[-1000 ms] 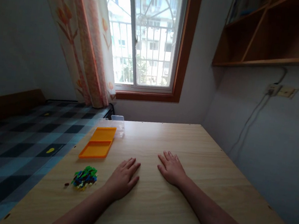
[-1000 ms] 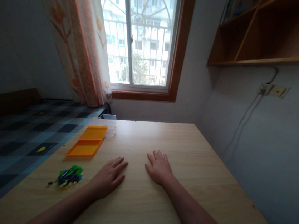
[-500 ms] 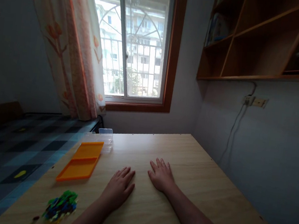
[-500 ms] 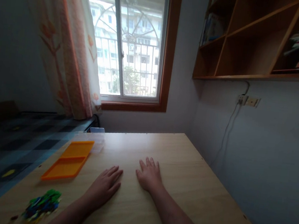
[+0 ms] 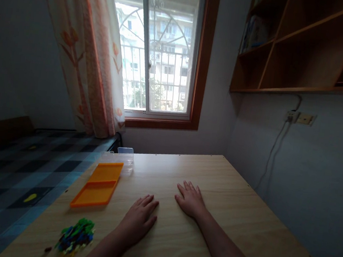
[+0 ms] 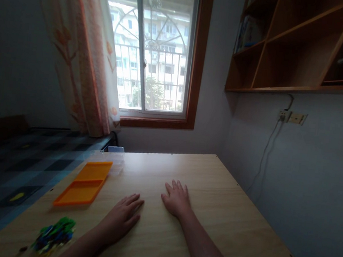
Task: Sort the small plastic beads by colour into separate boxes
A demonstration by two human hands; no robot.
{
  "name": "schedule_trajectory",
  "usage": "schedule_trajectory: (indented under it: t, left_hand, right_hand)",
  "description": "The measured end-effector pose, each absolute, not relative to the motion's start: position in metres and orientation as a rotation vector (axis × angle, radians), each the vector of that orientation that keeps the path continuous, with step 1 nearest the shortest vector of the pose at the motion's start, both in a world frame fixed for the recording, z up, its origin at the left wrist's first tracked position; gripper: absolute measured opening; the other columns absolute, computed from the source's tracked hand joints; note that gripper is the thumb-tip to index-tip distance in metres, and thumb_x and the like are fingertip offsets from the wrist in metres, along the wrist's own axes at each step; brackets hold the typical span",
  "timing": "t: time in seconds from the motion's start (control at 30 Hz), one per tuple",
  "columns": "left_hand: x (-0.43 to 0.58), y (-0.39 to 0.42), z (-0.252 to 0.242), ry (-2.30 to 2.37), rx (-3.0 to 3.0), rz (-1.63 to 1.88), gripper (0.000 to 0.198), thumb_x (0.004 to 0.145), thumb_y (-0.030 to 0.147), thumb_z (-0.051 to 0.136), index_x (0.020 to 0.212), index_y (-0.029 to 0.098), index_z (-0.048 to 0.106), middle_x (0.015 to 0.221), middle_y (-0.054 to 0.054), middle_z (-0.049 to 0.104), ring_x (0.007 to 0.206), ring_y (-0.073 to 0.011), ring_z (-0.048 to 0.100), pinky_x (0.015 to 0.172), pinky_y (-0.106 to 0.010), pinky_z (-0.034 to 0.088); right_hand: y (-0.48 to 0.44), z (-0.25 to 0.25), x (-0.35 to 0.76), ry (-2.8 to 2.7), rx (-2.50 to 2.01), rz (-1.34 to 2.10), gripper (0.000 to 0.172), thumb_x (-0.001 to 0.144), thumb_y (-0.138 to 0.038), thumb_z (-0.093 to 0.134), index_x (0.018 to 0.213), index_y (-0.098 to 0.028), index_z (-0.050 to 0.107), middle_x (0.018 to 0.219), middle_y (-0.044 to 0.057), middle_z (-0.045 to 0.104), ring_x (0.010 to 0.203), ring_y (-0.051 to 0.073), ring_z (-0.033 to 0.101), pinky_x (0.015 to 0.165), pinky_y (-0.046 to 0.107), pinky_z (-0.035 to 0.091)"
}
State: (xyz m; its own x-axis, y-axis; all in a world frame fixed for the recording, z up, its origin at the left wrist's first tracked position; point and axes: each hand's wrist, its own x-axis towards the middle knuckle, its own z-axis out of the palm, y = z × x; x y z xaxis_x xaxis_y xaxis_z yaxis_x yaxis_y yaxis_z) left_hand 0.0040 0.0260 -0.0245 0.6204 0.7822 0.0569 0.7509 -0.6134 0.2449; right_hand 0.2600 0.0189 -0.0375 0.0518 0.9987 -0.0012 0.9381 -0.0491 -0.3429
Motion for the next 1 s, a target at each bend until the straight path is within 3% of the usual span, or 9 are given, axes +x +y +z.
schedule_trajectory:
  t: [0.63,0.83,1.0]
  left_hand:
    - [-0.004,0.013,-0.02,1.089,2.671,0.363,0.044,0.091,0.031,0.059,0.134,0.022,0.064,0.151,-0.013,0.053,0.142,-0.0321,0.045,0.121,-0.051,0.035]
    - [0.004,-0.002,-0.011,1.028,2.704,0.446,0.057,0.091,0.027,0.058,0.148,0.02,0.052,0.151,-0.012,0.054,0.139,-0.0297,0.049,0.12,-0.048,0.038]
    - [-0.046,-0.02,0.007,0.868,2.896,0.572,0.04,0.099,0.032,0.053,0.138,0.027,0.061,0.144,-0.009,0.06,0.136,-0.0277,0.052,0.119,-0.048,0.039]
  right_hand:
    - [0.021,-0.048,0.268,-2.002,-2.175,0.31,0.06,0.102,-0.045,0.034,0.159,-0.029,0.038,0.169,0.005,0.025,0.157,0.027,0.018,0.125,0.052,0.007]
    - [0.02,-0.052,0.27,-2.026,-2.205,0.253,0.058,0.103,-0.045,0.034,0.159,-0.03,0.037,0.169,0.004,0.026,0.156,0.026,0.02,0.125,0.051,0.01]
    - [0.018,-0.051,0.27,-2.044,-2.207,0.236,0.058,0.104,-0.046,0.033,0.159,-0.03,0.037,0.169,0.004,0.026,0.156,0.026,0.021,0.125,0.05,0.012]
